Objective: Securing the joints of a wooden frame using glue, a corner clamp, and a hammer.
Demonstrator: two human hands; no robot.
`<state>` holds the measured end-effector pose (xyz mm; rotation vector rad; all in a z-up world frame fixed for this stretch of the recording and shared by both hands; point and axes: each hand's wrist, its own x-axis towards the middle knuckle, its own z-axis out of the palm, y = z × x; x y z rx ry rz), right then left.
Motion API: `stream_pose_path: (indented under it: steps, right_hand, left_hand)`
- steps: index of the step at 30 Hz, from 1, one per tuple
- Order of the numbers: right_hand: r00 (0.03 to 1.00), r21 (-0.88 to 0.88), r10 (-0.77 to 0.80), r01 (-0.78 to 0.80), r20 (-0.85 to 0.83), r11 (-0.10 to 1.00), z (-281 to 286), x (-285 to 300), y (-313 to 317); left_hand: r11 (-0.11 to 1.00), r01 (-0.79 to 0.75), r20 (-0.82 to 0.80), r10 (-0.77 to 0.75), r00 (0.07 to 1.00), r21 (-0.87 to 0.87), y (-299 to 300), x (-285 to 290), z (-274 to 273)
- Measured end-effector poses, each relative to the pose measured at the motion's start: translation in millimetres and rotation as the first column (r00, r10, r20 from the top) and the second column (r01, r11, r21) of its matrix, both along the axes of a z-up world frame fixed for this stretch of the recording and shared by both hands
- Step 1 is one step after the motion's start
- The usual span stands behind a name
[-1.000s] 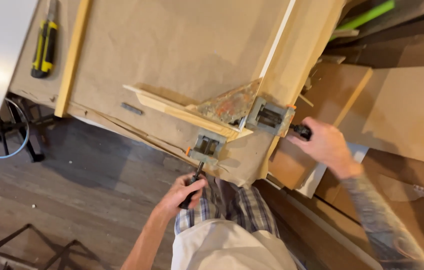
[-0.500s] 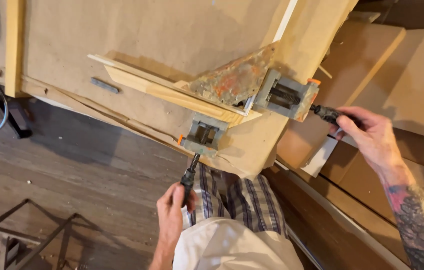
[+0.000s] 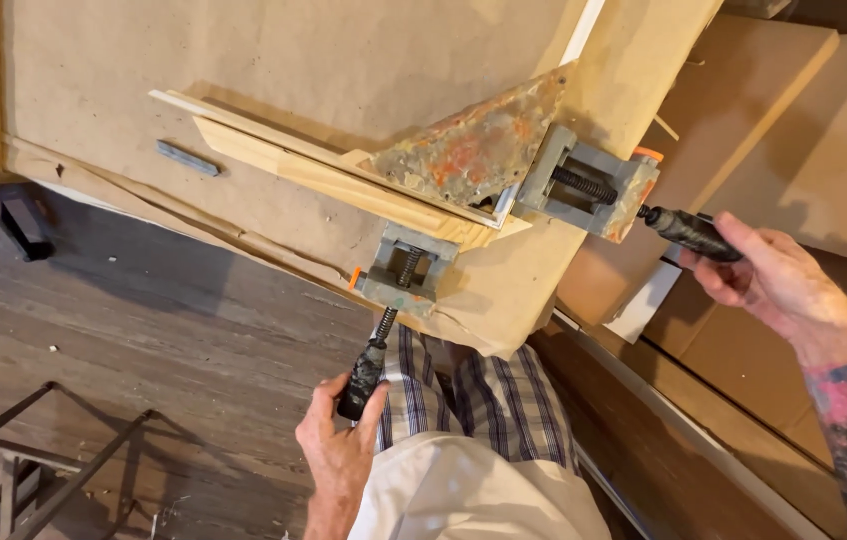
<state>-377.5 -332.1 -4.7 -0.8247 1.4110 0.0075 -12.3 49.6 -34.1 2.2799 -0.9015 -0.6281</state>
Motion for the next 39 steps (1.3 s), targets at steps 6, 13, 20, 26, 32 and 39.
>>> stream_pose_path:
  steps: [6, 13, 20, 26, 32, 39]
  right_hand:
    - [0.987, -0.536, 0.096, -0.151, -0.13, 0.83, 29, 34, 19]
    - [0.959, -0.264, 0.137, -0.203, -0.248, 0.943, 40, 50, 12]
    - [0.997, -0.174, -0.064, 0.07, 0.043, 0.982, 17, 26, 11]
    - [0.977, -0.633, 0.176, -0.211, -0.119, 0.745, 40, 47, 27]
    - [0.986, -0.705, 0.042, -0.145, -0.161, 0.694, 65, 52, 33]
    - [0.99, -0.728, -0.039, -0.074, -0.137, 0.681, 76, 37, 50]
  left_hand:
    - [0.77, -0.377, -0.853, 0.411, -0.322, 0.514, -33, 11, 17]
    - [0.928, -0.329, -0.815, 0.323, 0.48, 0.174, -52, 12, 47]
    - [0.985, -0.132, -0.259, 0.156, 0.953, 0.108, -42, 12, 34]
    - [0.917, -0.222, -0.894, 0.38, 0.236, 0.331, -65, 36, 41]
    - [0.987, 0.13, 0.129, -0.118, 0.985, -0.091, -180, 30, 99]
    - [0.83, 0.54, 0.416, -0.447, 0.792, -0.137, -239, 48, 71]
